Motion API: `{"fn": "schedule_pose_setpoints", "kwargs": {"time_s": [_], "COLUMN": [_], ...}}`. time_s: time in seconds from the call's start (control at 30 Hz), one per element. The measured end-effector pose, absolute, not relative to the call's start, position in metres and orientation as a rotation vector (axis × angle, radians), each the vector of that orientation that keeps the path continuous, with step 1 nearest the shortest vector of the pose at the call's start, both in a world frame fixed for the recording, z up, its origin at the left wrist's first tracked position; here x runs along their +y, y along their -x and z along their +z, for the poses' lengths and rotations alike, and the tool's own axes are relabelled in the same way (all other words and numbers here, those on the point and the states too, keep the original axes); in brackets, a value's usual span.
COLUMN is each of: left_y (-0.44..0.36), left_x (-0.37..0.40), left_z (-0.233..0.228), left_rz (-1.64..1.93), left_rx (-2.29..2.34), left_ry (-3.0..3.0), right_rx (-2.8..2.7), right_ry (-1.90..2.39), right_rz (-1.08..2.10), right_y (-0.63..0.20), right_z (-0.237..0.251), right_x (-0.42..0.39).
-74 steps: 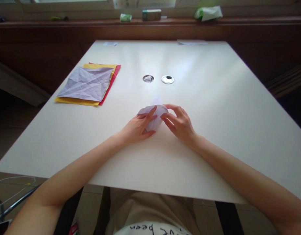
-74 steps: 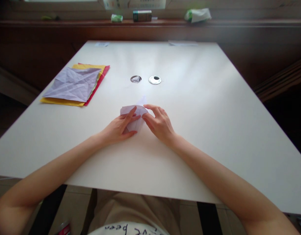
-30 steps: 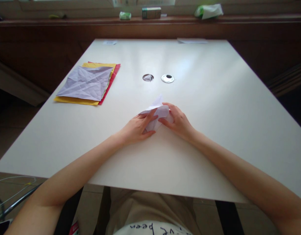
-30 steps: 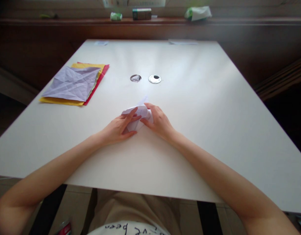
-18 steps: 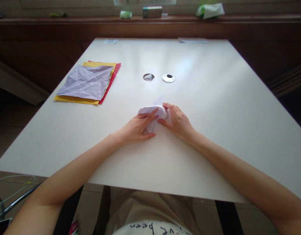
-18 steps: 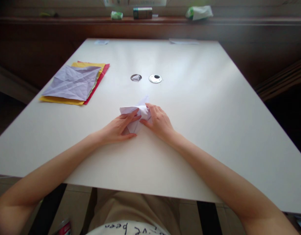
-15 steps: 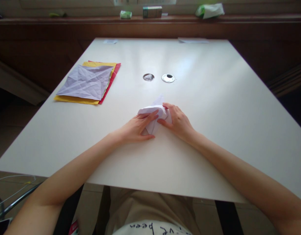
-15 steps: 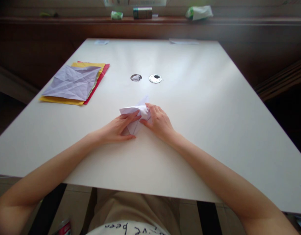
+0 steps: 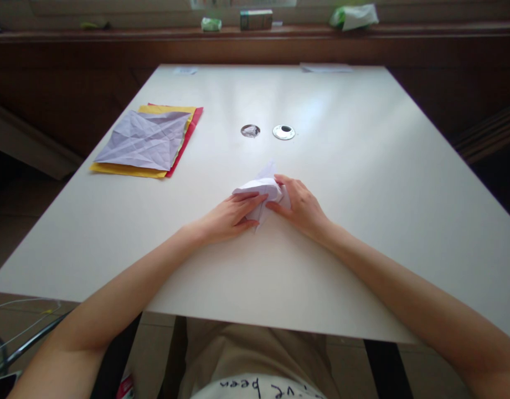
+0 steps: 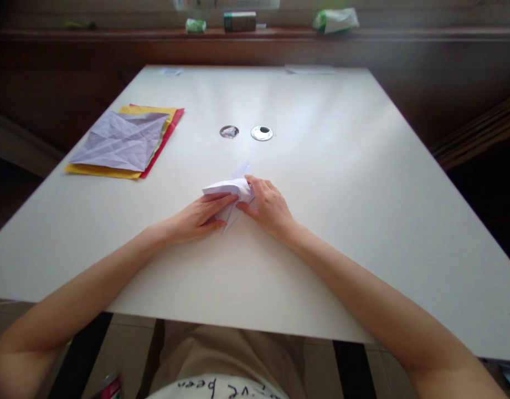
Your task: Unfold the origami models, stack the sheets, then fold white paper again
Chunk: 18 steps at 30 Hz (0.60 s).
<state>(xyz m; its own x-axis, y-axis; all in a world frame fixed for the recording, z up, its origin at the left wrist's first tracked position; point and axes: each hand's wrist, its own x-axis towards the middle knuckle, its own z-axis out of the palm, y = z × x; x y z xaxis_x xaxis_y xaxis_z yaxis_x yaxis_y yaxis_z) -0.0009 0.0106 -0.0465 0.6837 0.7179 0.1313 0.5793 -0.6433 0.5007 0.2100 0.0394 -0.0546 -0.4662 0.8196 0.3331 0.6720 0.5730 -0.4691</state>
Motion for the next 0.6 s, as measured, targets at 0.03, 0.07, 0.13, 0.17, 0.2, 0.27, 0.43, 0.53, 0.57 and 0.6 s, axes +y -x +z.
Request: {"fn": "schedule_pose_setpoints", "kwargs": {"time_s": [0.03, 0.07, 0.13, 0.17, 0.2, 0.27, 0.43, 0.53, 0.57, 0.6], "left_y": [0.0011, 0.0013, 0.0016, 0.0016, 0.0016, 0.0014, 0.001, -0.0003, -0.0011, -0.0022], "left_x": [0.0106, 0.0105, 0.0102, 0.0101, 0.01, 0.0099, 0.0095, 0.0084, 0.0079, 0.0074], "left_z": [-0.0471, -0.0473, -0.0471, -0.0469, -0.0468, -0.0468, -0.0464, -0.0448, -0.0443, -0.044], "left_rz": [0.452, 0.456, 0.456, 0.456, 0.455, 0.455, 0.458, 0.427, 0.416, 0.415], "left_rx": [1.007, 1.006, 1.002, 1.001, 0.999, 0.997, 1.002, 1.006, 1.018, 1.036], "left_ry": [-2.476, -2.479, -2.489, -2.494, -2.5, -2.511, -2.53, -2.537, -2.54, -2.546], "right_rx": [-2.279, -2.278, -2.272, -2.269, -2.266, -2.259, -2.251, -2.252, -2.253, -2.254], "right_ry": [1.188, 1.187, 1.181, 1.179, 1.179, 1.181, 1.175, 1.137, 1.12, 1.102], "right_rz": [0.375, 0.382, 0.398, 0.406, 0.413, 0.426, 0.444, 0.436, 0.428, 0.421], "right_y": [-0.2102, -0.2104, -0.2108, -0.211, -0.2111, -0.2111, -0.2106, -0.2105, -0.2106, -0.2106], "right_z": [-0.0547, -0.0548, -0.0547, -0.0546, -0.0544, -0.0538, -0.0527, -0.0527, -0.0527, -0.0528], "right_x": [0.0395, 0.0395, 0.0395, 0.0395, 0.0395, 0.0395, 0.039, 0.0387, 0.0387, 0.0387]}}
